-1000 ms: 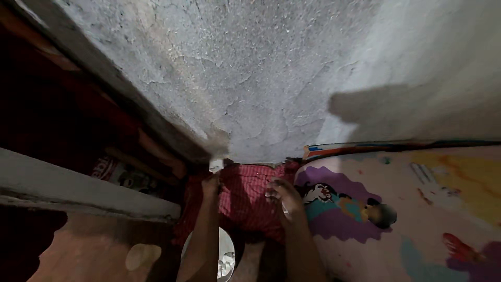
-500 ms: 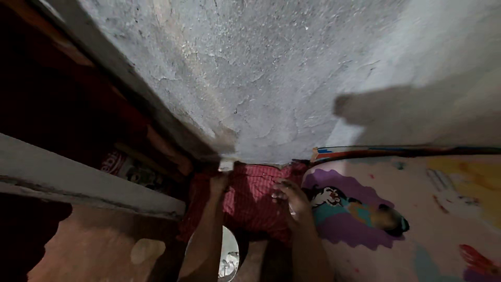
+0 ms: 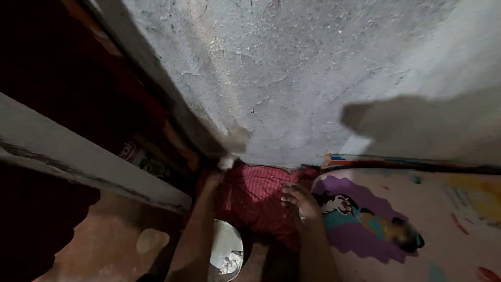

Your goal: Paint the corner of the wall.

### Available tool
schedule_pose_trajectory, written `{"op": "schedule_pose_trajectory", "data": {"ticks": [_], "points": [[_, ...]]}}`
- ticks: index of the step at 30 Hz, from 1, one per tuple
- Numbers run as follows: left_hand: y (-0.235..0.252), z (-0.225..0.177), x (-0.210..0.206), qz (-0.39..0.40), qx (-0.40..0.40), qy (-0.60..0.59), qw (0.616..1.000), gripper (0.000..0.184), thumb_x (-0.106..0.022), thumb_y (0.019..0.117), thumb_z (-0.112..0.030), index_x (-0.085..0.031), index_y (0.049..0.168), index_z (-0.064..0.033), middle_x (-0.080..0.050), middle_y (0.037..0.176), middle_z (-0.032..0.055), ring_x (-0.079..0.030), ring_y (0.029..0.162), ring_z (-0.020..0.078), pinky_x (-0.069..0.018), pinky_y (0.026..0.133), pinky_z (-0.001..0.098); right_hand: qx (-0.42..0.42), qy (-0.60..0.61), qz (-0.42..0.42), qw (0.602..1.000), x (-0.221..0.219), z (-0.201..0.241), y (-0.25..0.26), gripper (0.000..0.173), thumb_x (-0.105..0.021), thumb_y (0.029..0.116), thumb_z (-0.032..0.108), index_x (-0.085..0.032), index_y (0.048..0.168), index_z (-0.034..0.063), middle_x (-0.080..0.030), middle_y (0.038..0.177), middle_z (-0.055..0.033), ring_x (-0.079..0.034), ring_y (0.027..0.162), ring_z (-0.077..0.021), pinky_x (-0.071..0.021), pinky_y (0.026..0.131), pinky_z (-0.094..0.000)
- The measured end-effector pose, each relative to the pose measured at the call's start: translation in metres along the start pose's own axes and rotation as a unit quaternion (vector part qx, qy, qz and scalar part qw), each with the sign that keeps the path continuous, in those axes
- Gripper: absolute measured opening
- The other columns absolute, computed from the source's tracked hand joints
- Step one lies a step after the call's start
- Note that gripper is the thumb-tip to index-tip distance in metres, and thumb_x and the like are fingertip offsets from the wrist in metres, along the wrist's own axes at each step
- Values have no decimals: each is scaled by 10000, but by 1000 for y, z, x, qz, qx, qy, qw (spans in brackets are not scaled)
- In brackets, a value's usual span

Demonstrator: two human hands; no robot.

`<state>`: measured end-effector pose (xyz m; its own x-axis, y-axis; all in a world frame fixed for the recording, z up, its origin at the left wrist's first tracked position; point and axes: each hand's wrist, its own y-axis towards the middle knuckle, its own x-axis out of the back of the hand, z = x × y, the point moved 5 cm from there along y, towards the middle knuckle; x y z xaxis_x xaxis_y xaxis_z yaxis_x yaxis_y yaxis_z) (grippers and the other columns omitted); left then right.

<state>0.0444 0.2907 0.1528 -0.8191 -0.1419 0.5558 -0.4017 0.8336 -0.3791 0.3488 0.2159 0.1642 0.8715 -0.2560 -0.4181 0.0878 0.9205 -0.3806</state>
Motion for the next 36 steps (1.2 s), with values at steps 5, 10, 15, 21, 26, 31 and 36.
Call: {"op": "schedule_pose_trajectory", "data": {"ticks": [5, 10, 15, 21, 26, 31, 36], "points": [[8, 1, 60, -91, 32, 32, 995, 402, -560, 1060, -298, -571, 1306, 19, -585, 1007, 149, -528, 779, 181, -476, 705, 337, -9, 5, -2, 1000, -5, -2, 0, 287, -480, 1048, 47, -532, 1311, -55, -667, 923, -81, -637, 621, -105, -563, 576, -249], [11, 18, 63, -101, 11, 213, 972, 540, -585, 1033, -300, -491, 1446, 35, -526, 1435, 272, -511, 1341, 399, -393, 1125, 550, -10, -9, -10, 1000, -6, -2, -1, 286, -480, 1049, 53, -546, 1306, -55, -668, 931, -80, -640, 628, -101, -563, 578, -245], [16, 27, 54, -131, 32, 275, 952, 581, -612, 1007, -318, -481, 1452, 32, -523, 1429, 282, -509, 1338, 415, -414, 1104, 560, -20, -11, -7, 1000, -8, -3, -2, 292, -487, 1046, 54, -537, 1315, -50, -659, 947, -85, -639, 639, -106, -562, 585, -246], [27, 23, 44, -119, 2, 215, 969, 569, -583, 1024, -246, -428, 1497, 30, -489, 1466, 290, -489, 1355, 432, -401, 1118, 577, 4, -21, 3, 1000, -6, -5, -1, 289, -459, 1040, 50, -539, 1296, -58, -673, 934, -71, -638, 641, -92, -564, 601, -243], [25, 12, 37, -144, -19, 211, 967, 497, -557, 1039, -280, -512, 1446, 2, -578, 1388, 250, -561, 1293, 388, -435, 1094, 548, -6, -23, 0, 1000, -8, -6, -1, 285, -478, 1049, 59, -540, 1300, -60, -674, 938, -84, -641, 638, -99, -565, 596, -247], [-4, -22, 62, -269, -92, 42, 958, 439, -559, 1054, -301, -577, 1378, -5, -633, 1266, 257, -621, 1172, 383, -490, 1015, 551, -10, -39, 7, 999, -7, -7, -1, 307, -465, 1055, 75, -534, 1327, -50, -671, 976, -78, -645, 654, -100, -568, 601, -247], [23, 1, 48, -207, -87, 166, 960, 429, -561, 1043, -244, -576, 1367, 36, -596, 1340, 276, -573, 1263, 406, -441, 1082, 547, -8, -26, 5, 1000, -9, -5, -1, 292, -475, 1044, 46, -542, 1307, -60, -674, 960, -88, -642, 643, -104, -562, 589, -247]]}}
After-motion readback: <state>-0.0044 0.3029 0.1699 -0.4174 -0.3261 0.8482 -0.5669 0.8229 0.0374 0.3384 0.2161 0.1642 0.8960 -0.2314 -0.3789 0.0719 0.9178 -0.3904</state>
